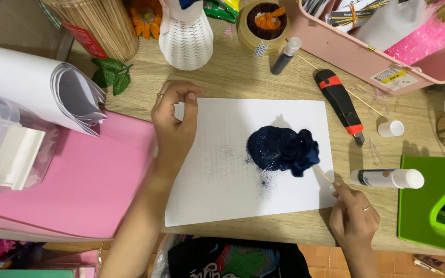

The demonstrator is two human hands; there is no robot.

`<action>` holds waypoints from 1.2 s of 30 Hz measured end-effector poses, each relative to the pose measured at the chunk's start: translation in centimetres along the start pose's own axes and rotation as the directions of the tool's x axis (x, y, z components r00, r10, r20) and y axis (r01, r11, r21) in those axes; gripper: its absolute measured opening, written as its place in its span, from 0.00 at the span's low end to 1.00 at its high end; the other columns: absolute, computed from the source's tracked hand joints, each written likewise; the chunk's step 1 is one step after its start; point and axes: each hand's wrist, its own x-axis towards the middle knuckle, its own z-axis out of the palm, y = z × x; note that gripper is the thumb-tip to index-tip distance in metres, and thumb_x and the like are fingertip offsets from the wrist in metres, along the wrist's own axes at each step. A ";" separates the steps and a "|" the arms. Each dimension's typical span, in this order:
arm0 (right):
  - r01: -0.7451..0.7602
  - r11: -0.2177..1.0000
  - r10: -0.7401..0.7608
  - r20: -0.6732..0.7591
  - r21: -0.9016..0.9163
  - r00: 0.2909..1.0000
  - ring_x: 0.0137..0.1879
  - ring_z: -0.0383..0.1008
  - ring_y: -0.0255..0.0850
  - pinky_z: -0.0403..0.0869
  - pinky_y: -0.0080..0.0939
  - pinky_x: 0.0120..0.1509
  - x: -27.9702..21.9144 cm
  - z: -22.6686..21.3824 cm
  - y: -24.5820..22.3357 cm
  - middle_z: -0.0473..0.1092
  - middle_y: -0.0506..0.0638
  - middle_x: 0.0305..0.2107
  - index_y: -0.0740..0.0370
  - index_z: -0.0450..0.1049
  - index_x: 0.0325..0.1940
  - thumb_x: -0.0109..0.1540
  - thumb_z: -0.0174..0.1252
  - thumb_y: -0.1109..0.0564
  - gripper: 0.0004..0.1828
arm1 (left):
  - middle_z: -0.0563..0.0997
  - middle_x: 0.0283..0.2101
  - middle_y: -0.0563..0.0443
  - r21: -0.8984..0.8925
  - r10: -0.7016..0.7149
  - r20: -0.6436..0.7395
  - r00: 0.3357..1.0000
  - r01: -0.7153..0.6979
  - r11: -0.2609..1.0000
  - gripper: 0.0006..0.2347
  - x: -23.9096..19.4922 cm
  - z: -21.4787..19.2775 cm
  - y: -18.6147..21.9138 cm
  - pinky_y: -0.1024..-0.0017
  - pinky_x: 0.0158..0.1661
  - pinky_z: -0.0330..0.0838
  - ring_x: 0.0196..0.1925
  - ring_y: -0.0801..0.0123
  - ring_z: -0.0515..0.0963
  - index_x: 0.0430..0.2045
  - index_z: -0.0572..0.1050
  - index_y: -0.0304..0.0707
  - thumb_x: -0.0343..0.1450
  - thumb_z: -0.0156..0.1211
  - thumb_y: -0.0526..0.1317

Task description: The person applies glue to the base of a blue artificial rose and presses it into a pile of dark blue glitter on a white sheet. They repeat this process with a second rose, using a wooden stick to help position the flowers in the glitter. The finished glittered roses are placed into a container of wooden sticks.

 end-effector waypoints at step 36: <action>-0.323 0.944 0.326 0.030 -0.066 0.945 0.20 0.59 0.37 0.65 0.37 0.34 -2.9 0.6 0.8 0.72 0.47 0.25 0.67 0.77 0.50 0.68 0.55 0.66 0.08 | 0.79 0.39 0.49 0.012 0.000 0.015 1.000 0.000 1.000 0.06 -0.1 0.2 -0.3 0.73 0.45 0.72 0.43 0.67 0.77 0.36 0.75 0.33 0.75 0.49 0.27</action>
